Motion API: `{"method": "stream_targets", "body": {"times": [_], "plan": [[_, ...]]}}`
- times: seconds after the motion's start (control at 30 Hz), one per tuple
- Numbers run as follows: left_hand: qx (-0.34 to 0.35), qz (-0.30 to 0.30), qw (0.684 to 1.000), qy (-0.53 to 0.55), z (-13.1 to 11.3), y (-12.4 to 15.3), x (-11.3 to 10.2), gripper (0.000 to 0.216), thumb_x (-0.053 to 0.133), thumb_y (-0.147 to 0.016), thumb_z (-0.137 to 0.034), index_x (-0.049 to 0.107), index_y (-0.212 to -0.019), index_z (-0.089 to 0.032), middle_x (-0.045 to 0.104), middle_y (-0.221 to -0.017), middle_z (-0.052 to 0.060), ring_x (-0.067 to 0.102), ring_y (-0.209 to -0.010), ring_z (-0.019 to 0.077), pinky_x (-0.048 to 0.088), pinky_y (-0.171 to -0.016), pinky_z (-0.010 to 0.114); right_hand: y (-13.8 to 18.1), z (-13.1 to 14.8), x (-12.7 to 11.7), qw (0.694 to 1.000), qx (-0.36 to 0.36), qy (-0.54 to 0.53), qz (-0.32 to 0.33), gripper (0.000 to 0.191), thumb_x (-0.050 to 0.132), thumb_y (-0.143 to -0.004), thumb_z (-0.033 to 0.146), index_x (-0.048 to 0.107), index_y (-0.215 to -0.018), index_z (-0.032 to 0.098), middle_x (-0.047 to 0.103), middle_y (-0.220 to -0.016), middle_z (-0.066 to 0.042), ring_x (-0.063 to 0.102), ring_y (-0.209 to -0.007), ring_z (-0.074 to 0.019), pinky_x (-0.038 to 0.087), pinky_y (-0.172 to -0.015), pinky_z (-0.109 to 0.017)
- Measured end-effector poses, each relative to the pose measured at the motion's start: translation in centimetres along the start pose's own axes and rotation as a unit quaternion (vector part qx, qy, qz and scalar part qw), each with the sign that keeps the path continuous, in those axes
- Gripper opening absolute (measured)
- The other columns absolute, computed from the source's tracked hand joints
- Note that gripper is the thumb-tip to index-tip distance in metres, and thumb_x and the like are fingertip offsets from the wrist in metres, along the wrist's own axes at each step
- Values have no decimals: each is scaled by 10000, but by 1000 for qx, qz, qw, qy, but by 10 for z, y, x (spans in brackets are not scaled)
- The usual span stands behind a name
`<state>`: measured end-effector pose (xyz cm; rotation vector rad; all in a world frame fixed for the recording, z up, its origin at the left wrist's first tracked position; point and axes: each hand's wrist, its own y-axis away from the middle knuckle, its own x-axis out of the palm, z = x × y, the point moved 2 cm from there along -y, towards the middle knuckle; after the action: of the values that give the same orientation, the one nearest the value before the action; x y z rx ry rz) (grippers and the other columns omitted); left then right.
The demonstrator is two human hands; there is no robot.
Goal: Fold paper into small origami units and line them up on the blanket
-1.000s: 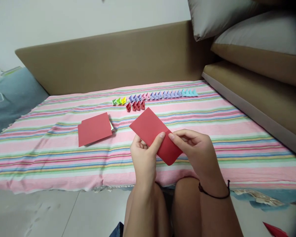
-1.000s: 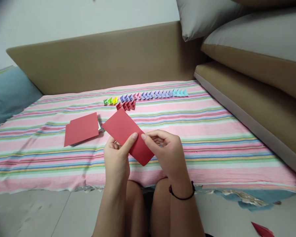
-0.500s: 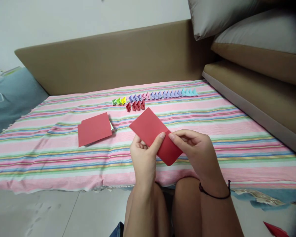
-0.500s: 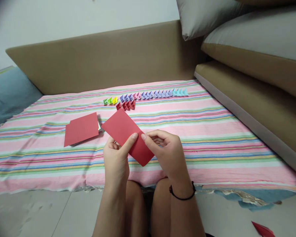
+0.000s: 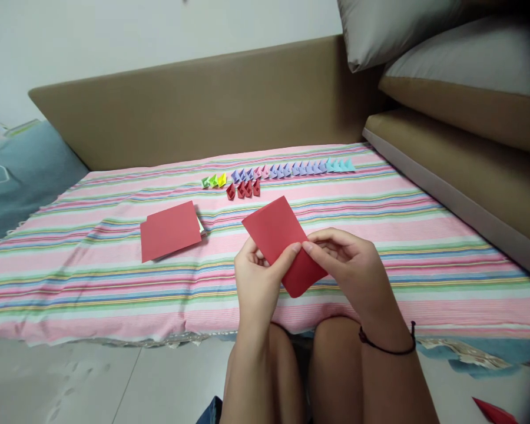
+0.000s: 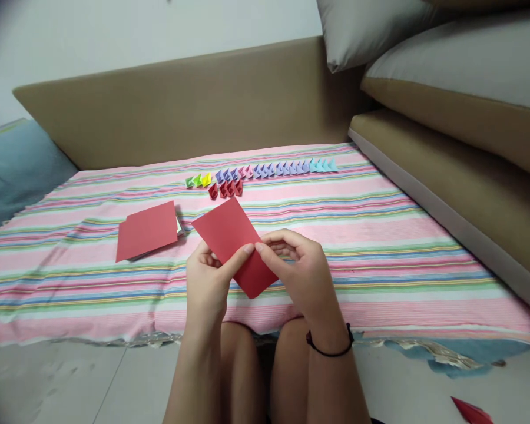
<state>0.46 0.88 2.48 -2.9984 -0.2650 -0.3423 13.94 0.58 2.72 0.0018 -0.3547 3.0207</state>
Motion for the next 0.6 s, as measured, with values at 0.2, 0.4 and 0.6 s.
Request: {"method": "stream_targets", "body": {"times": [0.2,0.4,0.6], "plan": [[5,17,1000,18,0,0,-2,279,793,-610,-253,632,-825,-180,705,-761,11,650,-653,141,506,-576,226,1,1,0,1000,-7,-16,17,111,707,-727,292,675,-787,203,698,-770,-23,662,-703,-161,553,-657,-272],[9,24,999,19,-1,0,-2,248,786,-624,-240,632,-810,-181,702,-753,6,638,-649,126,505,-575,209,0,0,-2,999,-6,-26,20,103,712,-727,278,682,-795,206,704,-777,-18,664,-706,-154,553,-661,-261],[9,25,999,18,-1,0,-2,248,786,-627,-235,632,-811,-174,698,-752,13,634,-644,124,507,-576,210,1,1,-2,999,-1,-27,21,109,713,-725,286,684,-790,204,710,-768,-21,672,-700,-162,559,-652,-266]]}}
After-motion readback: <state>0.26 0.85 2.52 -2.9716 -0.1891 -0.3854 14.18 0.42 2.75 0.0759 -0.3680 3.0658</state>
